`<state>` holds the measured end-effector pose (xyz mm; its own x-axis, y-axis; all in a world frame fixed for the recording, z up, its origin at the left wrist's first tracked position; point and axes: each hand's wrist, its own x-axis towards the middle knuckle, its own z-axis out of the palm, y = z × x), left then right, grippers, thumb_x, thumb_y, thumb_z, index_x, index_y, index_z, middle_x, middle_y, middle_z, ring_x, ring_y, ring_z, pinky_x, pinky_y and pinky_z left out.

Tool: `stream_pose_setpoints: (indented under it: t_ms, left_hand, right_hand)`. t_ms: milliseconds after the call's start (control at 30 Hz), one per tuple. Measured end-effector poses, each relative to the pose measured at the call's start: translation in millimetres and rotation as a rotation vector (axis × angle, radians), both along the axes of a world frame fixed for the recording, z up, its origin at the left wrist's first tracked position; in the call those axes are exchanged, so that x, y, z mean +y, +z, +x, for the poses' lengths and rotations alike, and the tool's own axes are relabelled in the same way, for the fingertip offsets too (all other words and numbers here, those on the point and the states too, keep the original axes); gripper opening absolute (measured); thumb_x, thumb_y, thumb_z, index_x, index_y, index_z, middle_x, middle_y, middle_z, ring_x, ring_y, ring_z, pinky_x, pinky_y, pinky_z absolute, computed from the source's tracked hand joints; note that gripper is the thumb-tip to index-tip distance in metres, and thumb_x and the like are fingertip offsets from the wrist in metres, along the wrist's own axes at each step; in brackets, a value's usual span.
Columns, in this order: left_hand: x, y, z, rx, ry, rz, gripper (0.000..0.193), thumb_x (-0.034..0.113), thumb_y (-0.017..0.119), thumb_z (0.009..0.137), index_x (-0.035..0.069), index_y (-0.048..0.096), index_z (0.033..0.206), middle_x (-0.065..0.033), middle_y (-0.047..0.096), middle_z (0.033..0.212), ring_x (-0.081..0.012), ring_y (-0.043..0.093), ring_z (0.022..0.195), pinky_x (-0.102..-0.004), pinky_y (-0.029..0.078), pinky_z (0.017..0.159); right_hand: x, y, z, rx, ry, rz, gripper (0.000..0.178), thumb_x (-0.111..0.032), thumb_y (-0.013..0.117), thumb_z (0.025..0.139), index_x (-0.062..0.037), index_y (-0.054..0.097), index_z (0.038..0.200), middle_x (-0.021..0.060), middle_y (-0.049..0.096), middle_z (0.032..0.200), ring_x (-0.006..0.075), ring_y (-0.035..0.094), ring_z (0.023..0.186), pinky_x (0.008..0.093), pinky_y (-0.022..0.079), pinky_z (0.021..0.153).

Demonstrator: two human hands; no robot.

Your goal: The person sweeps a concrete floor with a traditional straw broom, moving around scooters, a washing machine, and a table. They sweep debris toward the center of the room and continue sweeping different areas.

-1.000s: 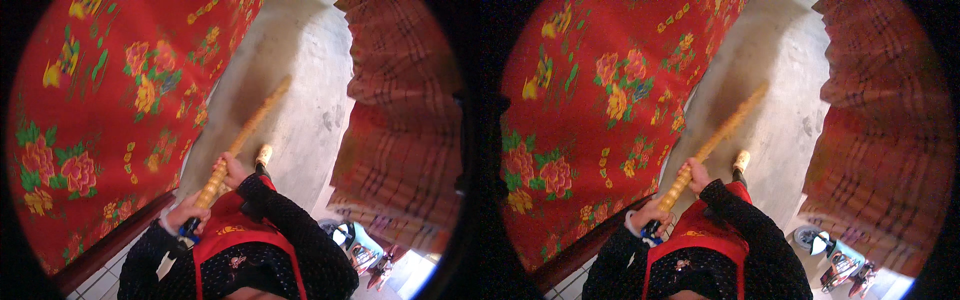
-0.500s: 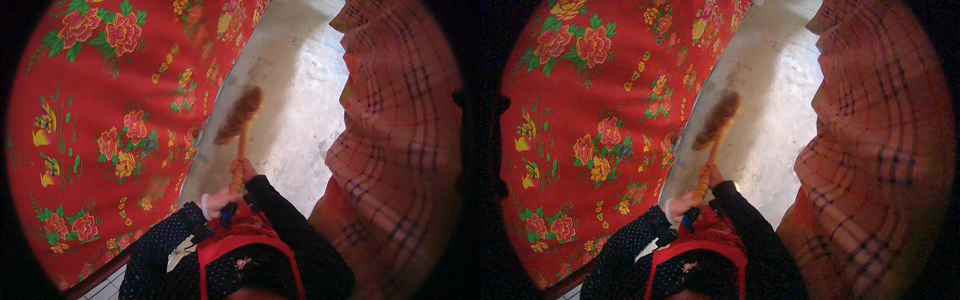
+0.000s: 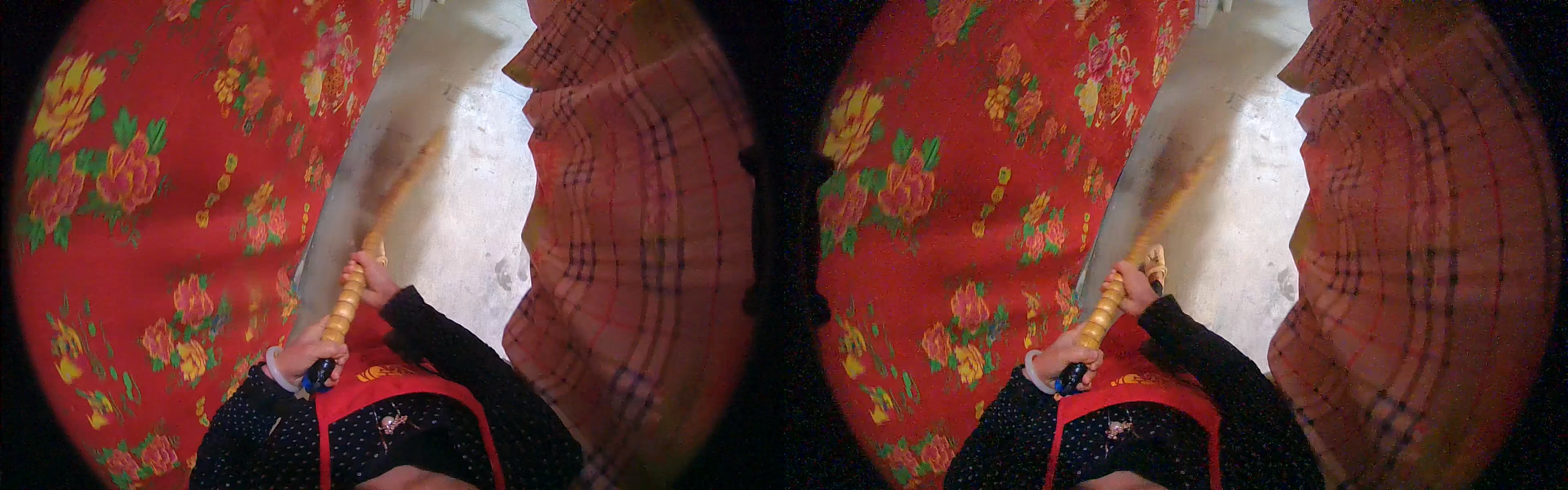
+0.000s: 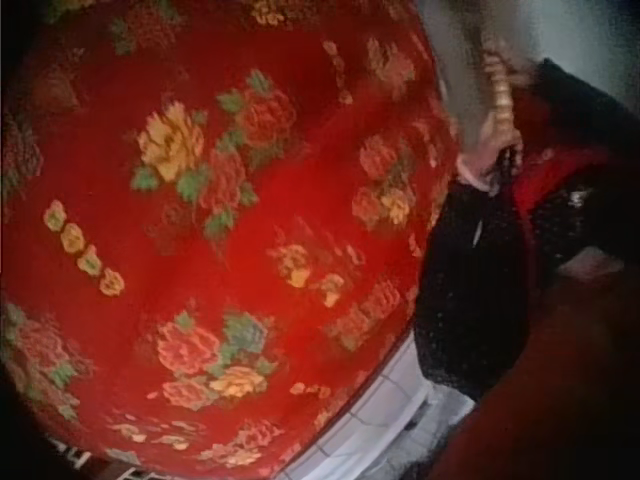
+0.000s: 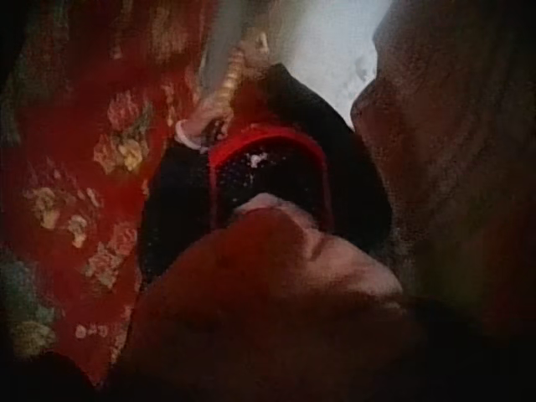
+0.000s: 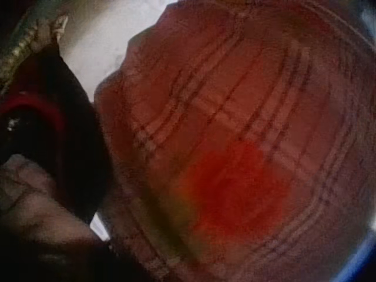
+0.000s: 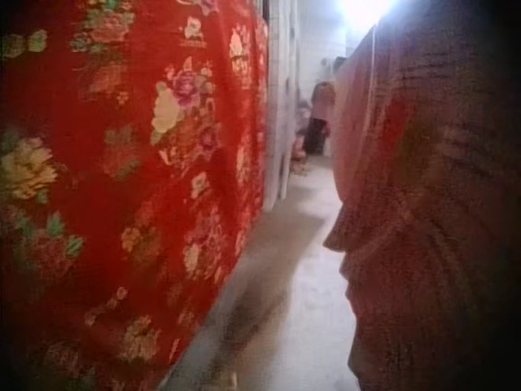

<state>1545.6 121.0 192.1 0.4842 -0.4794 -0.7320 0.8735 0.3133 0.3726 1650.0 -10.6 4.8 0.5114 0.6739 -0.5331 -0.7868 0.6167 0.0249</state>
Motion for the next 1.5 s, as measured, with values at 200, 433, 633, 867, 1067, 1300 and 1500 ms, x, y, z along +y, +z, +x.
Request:
stream_pose_setpoints:
  t_ms: [200,433,633,867,1067,1300,1500]
  left_hand:
    - [6,-34,148,0.030,0.156,0.110,0.031,0.009,0.057,0.085,0.013,0.036,0.107,-0.0063,0.052,0.074,-0.0173,0.056,0.058,-0.0318,0.047,0.047]
    - [7,-57,279,0.047,-0.094,-0.129,0.034,0.009,0.055,0.085,0.012,0.035,0.112,-0.0052,0.052,0.073,-0.0149,0.055,0.055,-0.0304,0.048,0.046]
    - [39,-20,351,0.029,-0.094,-0.149,0.045,0.010,0.057,0.082,0.009,0.032,0.120,-0.0050,0.051,0.068,-0.0135,0.054,0.050,-0.0264,0.044,0.041]
    - [-24,-3,456,-0.013,0.031,0.103,0.050,0.005,0.059,0.080,0.011,0.030,0.120,-0.0071,0.053,0.071,-0.0170,0.056,0.051,-0.0298,0.049,0.044]
    - [-115,-57,608,0.099,0.066,0.098,0.040,0.008,0.059,0.081,0.013,0.032,0.110,-0.0068,0.052,0.075,-0.0188,0.058,0.056,-0.0316,0.051,0.048]
    - [-169,-42,694,0.122,-0.239,-0.077,0.040,0.007,0.059,0.082,0.011,0.036,0.115,-0.0056,0.052,0.073,-0.0154,0.056,0.054,-0.0290,0.049,0.045]
    - [-142,-19,751,0.099,-0.200,-0.094,0.046,0.012,0.057,0.082,0.010,0.034,0.121,-0.0053,0.052,0.071,-0.0127,0.054,0.051,-0.0245,0.044,0.044]
  right_hand:
    - [67,-32,161,0.165,0.147,0.115,0.013,-0.014,0.051,0.087,-0.0058,0.045,0.079,0.0045,0.047,0.063,0.0190,0.048,0.053,0.0330,0.048,0.052]
    - [9,-49,252,0.300,0.017,-0.107,0.019,-0.015,0.052,0.085,-0.0088,0.043,0.070,0.0041,0.044,0.059,0.0191,0.047,0.050,0.0341,0.046,0.047]
    - [14,2,328,0.276,-0.124,-0.257,0.011,-0.011,0.050,0.083,-0.0069,0.042,0.076,0.0055,0.045,0.062,0.0185,0.048,0.053,0.0357,0.048,0.051]
    - [14,-1,459,0.155,0.067,0.048,0.019,-0.015,0.052,0.087,-0.0055,0.043,0.074,0.0039,0.044,0.060,0.0157,0.045,0.053,0.0291,0.044,0.052]
    - [-59,-74,596,0.228,0.107,0.145,0.015,-0.014,0.052,0.088,-0.0066,0.042,0.079,0.0046,0.044,0.064,0.0165,0.046,0.055,0.0303,0.046,0.052]
    - [-179,-51,634,0.404,-0.153,0.040,0.011,-0.014,0.053,0.087,-0.0088,0.043,0.087,0.0074,0.046,0.072,0.0212,0.049,0.063,0.0346,0.049,0.060]
    - [-184,7,690,-0.109,-0.109,-0.412,0.012,-0.010,0.053,0.087,-0.0058,0.042,0.091,0.0036,0.046,0.075,0.0162,0.051,0.068,0.0311,0.050,0.069]
